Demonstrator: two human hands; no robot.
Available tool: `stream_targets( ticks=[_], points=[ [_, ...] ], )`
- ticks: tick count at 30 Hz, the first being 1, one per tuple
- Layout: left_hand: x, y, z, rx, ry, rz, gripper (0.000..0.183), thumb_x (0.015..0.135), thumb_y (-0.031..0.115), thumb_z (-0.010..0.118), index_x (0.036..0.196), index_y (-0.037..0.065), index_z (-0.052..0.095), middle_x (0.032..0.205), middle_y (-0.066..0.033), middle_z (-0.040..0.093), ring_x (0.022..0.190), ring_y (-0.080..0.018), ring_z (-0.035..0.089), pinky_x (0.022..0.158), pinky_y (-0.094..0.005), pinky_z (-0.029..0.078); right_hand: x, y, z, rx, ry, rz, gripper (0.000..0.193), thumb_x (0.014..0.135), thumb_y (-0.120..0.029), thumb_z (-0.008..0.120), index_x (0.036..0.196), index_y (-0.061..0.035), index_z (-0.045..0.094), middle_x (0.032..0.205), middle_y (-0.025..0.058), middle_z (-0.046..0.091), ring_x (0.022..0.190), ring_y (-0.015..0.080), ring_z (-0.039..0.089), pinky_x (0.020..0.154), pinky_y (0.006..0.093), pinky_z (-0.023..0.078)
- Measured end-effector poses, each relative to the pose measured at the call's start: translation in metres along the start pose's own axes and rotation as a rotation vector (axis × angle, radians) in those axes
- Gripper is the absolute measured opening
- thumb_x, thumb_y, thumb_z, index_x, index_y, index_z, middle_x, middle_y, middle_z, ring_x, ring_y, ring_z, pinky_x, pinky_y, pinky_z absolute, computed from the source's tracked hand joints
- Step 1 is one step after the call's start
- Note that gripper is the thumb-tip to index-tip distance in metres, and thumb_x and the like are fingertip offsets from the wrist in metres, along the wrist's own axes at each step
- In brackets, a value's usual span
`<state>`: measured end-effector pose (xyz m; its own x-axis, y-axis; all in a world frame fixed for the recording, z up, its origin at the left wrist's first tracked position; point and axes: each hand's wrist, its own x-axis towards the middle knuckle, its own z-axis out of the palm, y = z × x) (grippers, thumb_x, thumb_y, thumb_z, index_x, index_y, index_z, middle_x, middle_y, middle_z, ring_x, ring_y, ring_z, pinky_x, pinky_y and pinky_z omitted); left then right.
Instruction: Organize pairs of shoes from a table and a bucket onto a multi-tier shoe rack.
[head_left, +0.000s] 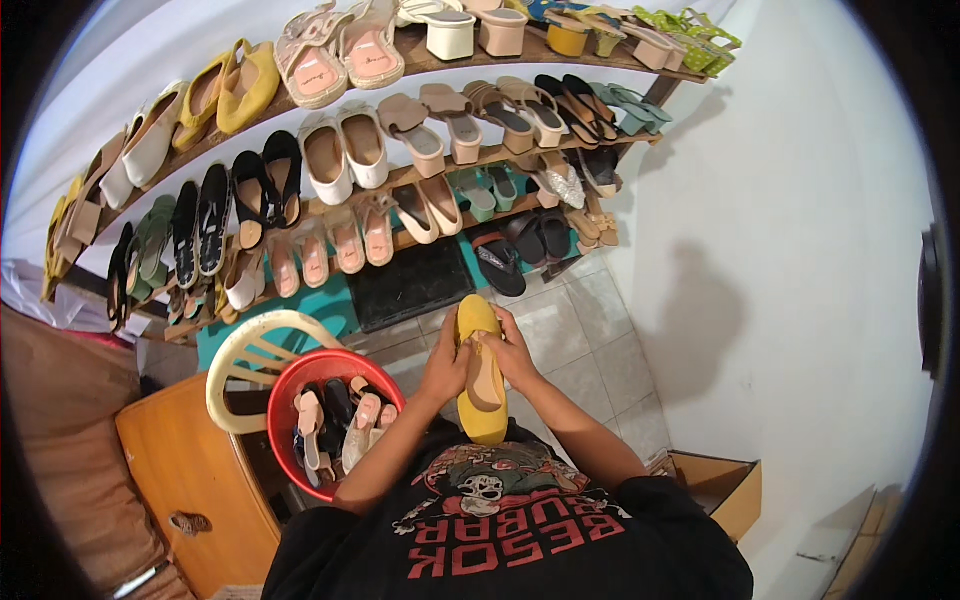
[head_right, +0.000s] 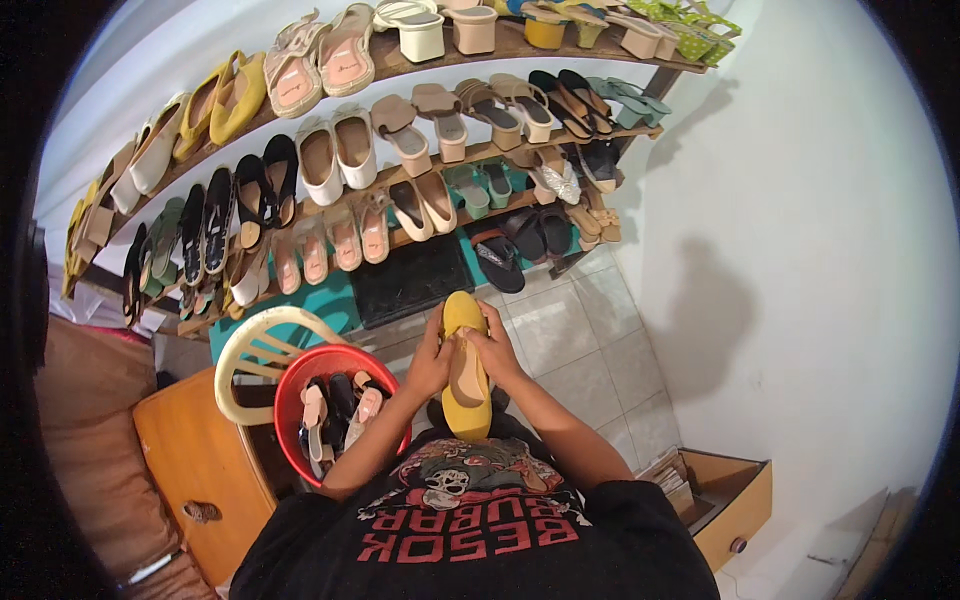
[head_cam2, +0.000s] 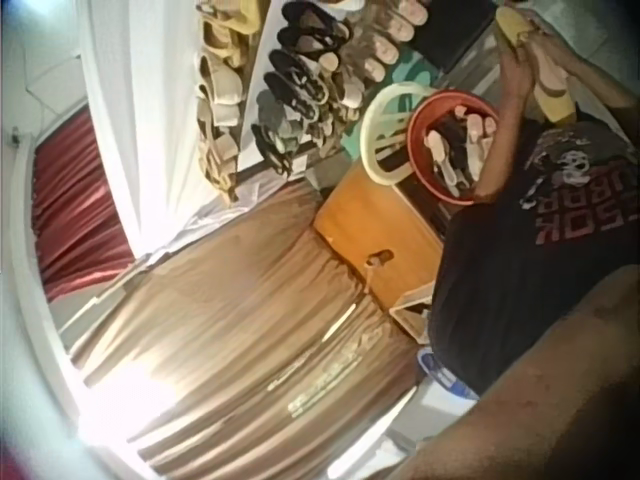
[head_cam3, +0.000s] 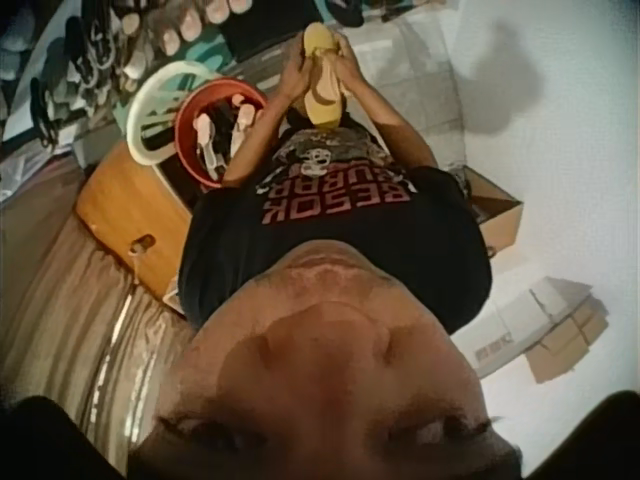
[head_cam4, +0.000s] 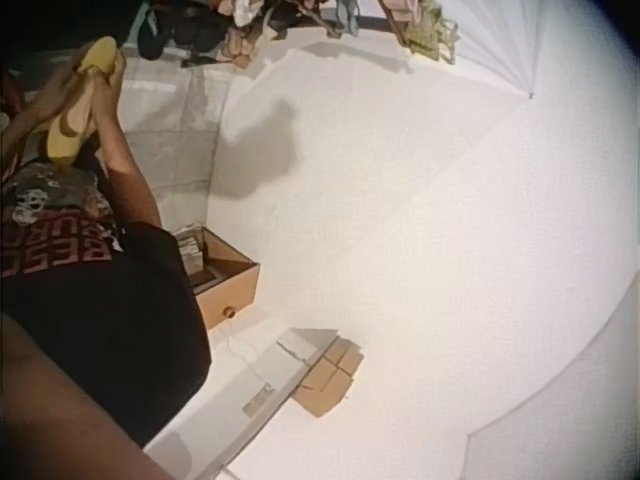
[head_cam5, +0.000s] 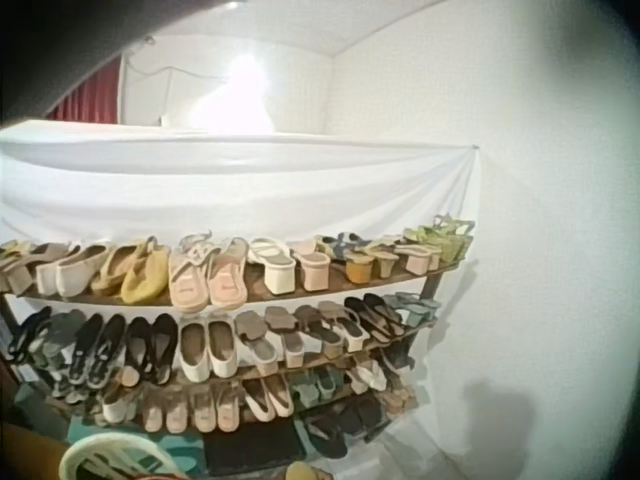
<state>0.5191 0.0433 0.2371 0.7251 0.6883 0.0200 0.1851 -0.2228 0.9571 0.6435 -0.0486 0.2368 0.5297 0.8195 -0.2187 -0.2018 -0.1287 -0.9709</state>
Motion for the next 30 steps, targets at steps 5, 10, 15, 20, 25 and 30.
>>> stream_targets(
  ticks=[5, 10, 15, 20, 25, 30],
  points=[
    [0.033, -0.012, -0.014, -0.082, -0.141, -0.008, 0.057, 0.094, 0.024, 0.055, 0.142, 0.001, 0.034, 0.131, -0.0264, 0.055, 0.120, -0.0431, 0.055, 0.099, -0.0450, 0.044, 0.011, 0.001, 0.001, -0.364, 0.051, -0.251, 0.056, 0.095, -0.010, 0.055, 0.144, -0.0047, 0.030, 0.136, 0.0182, 0.046, 0.127, 0.0265, 0.048, 0.105, 0.0359, 0.038],
    [0.064, 0.011, -0.020, 0.023, -0.161, 0.120, 0.061, 0.093, 0.024, 0.055, 0.143, -0.002, 0.031, 0.128, -0.0297, 0.054, 0.121, -0.0412, 0.054, 0.100, -0.0426, 0.042, 0.022, -0.043, 0.001, -0.298, 0.052, -0.295, 0.053, 0.097, -0.010, 0.051, 0.145, -0.0047, 0.028, 0.137, 0.0185, 0.046, 0.129, 0.0276, 0.046, 0.107, 0.0369, 0.036],
    [0.069, 0.033, -0.022, -0.272, -0.305, 0.157, 0.056, 0.098, 0.023, 0.054, 0.142, -0.001, 0.029, 0.125, -0.0214, 0.054, 0.117, -0.0288, 0.055, 0.100, -0.0362, 0.042, 0.025, -0.044, -0.013, -0.181, 0.027, -0.160, 0.054, 0.100, -0.016, 0.047, 0.149, -0.0067, 0.027, 0.143, 0.0136, 0.041, 0.131, 0.0224, 0.041, 0.110, 0.0315, 0.031],
    [0.039, 0.012, -0.014, -0.355, -0.299, -0.057, 0.056, 0.100, 0.026, 0.053, 0.144, -0.001, 0.029, 0.130, -0.0182, 0.051, 0.121, -0.0235, 0.050, 0.103, -0.0331, 0.039, -0.007, -0.009, 0.020, -0.199, 0.134, -0.252, 0.054, 0.102, -0.017, 0.045, 0.152, -0.0077, 0.027, 0.151, 0.0137, 0.036, 0.138, 0.0225, 0.035, 0.113, 0.0311, 0.026],
    [0.015, -0.009, 0.002, -0.398, -0.232, -0.173, 0.062, 0.101, 0.019, 0.051, 0.151, -0.001, 0.020, 0.143, -0.0192, 0.041, 0.132, -0.0241, 0.042, 0.109, -0.0320, 0.033, -0.020, 0.012, 0.012, -0.126, 0.129, -0.162, 0.052, 0.102, -0.014, 0.044, 0.152, -0.0078, 0.029, 0.151, 0.0120, 0.036, 0.138, 0.0220, 0.036, 0.113, 0.0313, 0.027],
    [0.013, 0.004, 0.016, -0.445, -0.309, -0.029, 0.072, 0.097, 0.004, 0.048, 0.155, 0.003, 0.005, 0.153, -0.0167, 0.030, 0.138, -0.0261, 0.035, 0.113, -0.0324, 0.028, -0.015, -0.011, -0.004, 0.202, 0.090, -0.092, 0.062, 0.093, -0.004, 0.053, 0.151, -0.0056, 0.029, 0.148, 0.0140, 0.038, 0.133, 0.0242, 0.040, 0.110, 0.0319, 0.031]
  ],
)
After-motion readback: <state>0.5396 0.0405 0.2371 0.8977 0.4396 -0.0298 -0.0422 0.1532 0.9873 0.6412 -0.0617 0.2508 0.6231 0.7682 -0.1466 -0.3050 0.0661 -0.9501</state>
